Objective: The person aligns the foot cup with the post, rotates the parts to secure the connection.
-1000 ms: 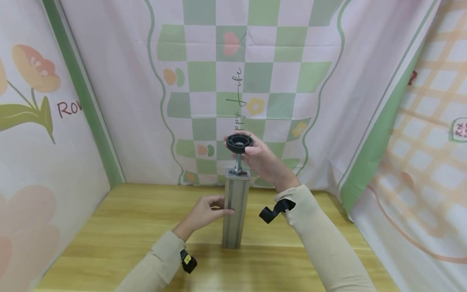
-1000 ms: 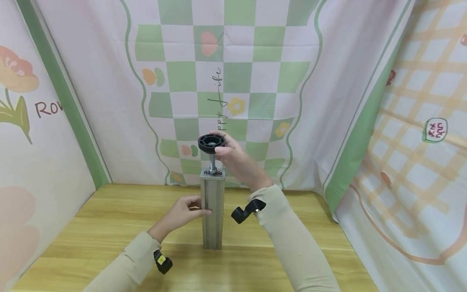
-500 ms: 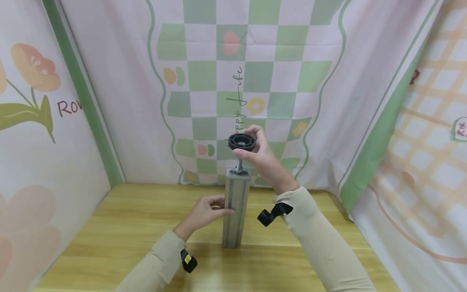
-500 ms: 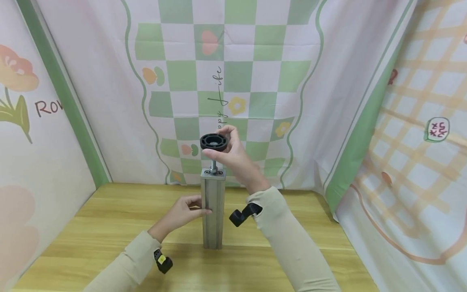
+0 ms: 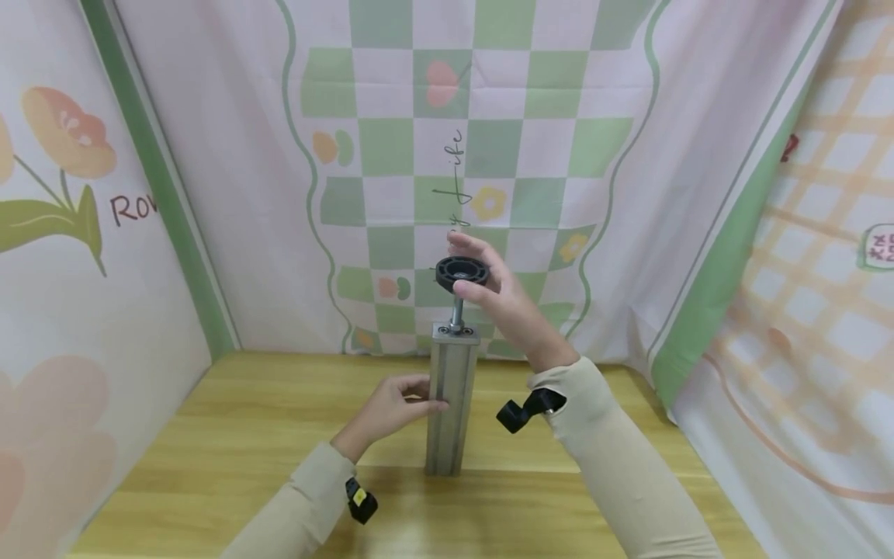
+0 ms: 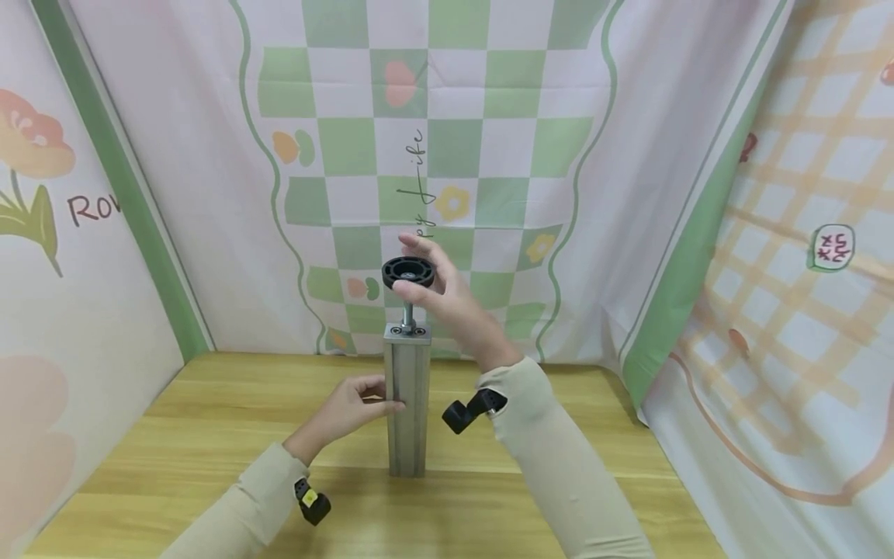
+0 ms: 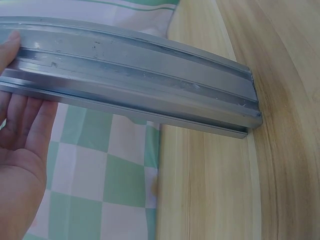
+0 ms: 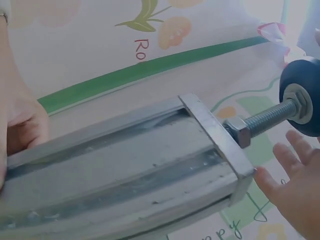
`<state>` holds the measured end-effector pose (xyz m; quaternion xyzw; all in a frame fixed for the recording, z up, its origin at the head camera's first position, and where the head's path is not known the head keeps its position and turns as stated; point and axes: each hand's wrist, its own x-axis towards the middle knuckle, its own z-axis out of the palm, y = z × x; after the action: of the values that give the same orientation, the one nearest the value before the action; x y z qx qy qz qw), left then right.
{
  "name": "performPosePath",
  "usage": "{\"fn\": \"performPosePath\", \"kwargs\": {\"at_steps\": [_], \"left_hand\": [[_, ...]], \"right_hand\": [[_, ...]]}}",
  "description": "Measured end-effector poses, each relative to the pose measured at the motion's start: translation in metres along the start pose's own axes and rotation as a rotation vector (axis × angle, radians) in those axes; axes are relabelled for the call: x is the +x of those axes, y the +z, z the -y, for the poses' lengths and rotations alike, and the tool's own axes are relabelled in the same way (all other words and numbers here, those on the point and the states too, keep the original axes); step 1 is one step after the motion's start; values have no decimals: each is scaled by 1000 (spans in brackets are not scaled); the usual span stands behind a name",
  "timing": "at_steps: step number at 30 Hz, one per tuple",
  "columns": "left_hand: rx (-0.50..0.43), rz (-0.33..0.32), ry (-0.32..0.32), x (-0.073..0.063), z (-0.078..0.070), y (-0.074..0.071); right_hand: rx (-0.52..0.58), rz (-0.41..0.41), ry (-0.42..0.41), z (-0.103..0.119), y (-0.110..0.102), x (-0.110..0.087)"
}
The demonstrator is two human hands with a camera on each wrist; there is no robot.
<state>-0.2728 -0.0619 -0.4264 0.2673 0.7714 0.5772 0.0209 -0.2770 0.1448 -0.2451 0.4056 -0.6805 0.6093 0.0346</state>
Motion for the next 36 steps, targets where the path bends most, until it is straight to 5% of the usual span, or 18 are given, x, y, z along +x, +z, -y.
{"fn": "performPosePath", "kwargs": {"at_steps": [6, 14, 23, 36], "left_hand": [[-10, -8, -4, 0, 0, 1], [-10, -5, -8, 1, 0, 0], [-16, 1, -15, -1, -1, 0], [3, -2, -8, 1, 2, 0]], "right_hand": [[149, 90, -30, 3, -7, 5], [185, 175, -70, 2, -14, 3], [164, 136, -34, -1, -18, 0], [-3, 49, 79, 7, -15, -1]]}}
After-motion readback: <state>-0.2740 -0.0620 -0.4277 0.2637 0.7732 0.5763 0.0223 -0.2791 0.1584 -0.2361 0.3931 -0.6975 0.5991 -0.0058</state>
